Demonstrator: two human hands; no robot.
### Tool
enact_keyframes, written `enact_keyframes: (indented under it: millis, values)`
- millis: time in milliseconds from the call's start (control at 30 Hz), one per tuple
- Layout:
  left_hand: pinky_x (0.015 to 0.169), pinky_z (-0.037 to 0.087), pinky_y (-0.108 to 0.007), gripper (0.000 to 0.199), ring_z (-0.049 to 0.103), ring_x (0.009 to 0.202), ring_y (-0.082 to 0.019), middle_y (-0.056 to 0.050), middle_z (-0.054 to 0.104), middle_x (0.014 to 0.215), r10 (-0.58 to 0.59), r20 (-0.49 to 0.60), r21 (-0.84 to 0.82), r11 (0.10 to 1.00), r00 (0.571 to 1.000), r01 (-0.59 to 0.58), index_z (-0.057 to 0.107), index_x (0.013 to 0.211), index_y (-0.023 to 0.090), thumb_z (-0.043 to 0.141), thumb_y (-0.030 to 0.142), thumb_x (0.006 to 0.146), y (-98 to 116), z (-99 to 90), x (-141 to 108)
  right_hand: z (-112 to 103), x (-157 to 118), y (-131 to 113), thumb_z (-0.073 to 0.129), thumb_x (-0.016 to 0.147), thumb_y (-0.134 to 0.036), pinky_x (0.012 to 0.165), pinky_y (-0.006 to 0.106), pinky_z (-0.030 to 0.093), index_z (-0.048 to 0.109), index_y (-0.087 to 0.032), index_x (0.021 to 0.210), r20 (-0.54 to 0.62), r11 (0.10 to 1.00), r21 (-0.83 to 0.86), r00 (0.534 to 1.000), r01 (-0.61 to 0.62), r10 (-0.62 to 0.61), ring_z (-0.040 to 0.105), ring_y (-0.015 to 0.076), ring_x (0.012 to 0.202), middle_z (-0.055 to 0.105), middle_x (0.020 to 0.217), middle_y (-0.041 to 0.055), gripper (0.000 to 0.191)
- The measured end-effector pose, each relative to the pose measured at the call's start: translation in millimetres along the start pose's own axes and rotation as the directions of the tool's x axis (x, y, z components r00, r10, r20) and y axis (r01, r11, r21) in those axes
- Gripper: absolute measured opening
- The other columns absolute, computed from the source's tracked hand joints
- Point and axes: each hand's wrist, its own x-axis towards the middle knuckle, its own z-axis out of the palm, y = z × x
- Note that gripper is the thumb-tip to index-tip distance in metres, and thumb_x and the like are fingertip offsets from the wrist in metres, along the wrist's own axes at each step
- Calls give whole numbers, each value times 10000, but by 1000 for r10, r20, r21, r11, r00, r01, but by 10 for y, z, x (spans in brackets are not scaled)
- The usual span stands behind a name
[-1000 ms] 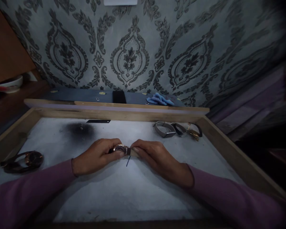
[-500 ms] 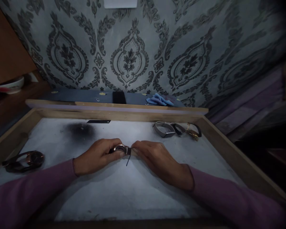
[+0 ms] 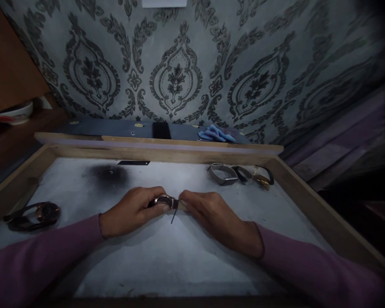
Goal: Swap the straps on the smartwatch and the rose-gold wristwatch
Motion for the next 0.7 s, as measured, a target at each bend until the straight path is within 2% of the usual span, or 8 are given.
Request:
enact_keyframes:
  millis: [133,300,400,600,700]
  values:
    - [540,278,-238,266,404,576,-113,52,423,625,10,-1,41,999,1000,-10,557,811,177,467,392,939,-14,14,-7,9,-11,-8,370,929,-109,481,200,270,435,-195,748,67,999,18,997,-31,30,377,80,475,456,577,-48,211]
    - [549,289,-238,260,418,589,-116,47,442,641,7,1,48,999,1000,-7,562,816,175,462,382,938,-17,16,-3,-10,0,-19,340,967,-131,539,224,338,525,-175,923,112,998,-31,992,-58,61,519,116,547,615,681,16,196]
    - [555,301,-239,269,416,605,-121,43,444,651,6,4,25,1000,1000,-6,570,818,174,458,387,937,-3,5,1,-23,8,-25,342,974,-137,551,221,350,535,-177,914,125,998,-20,990,-55,57,551,121,575,634,704,28,205]
    - [574,332,-247,284,412,640,-127,30,448,694,-22,38,-63,998,999,25,569,823,172,467,416,928,5,-20,-1,21,11,15,387,895,-82,489,206,282,445,-193,755,76,1000,9,997,-27,26,393,80,474,481,582,-37,188]
    - [561,325,-241,290,391,637,-123,29,431,697,-36,51,-117,992,998,41,573,825,170,469,423,922,21,-20,3,26,12,20,377,885,-82,481,202,275,391,-203,723,54,998,59,999,-1,-3,367,70,470,448,575,-49,203]
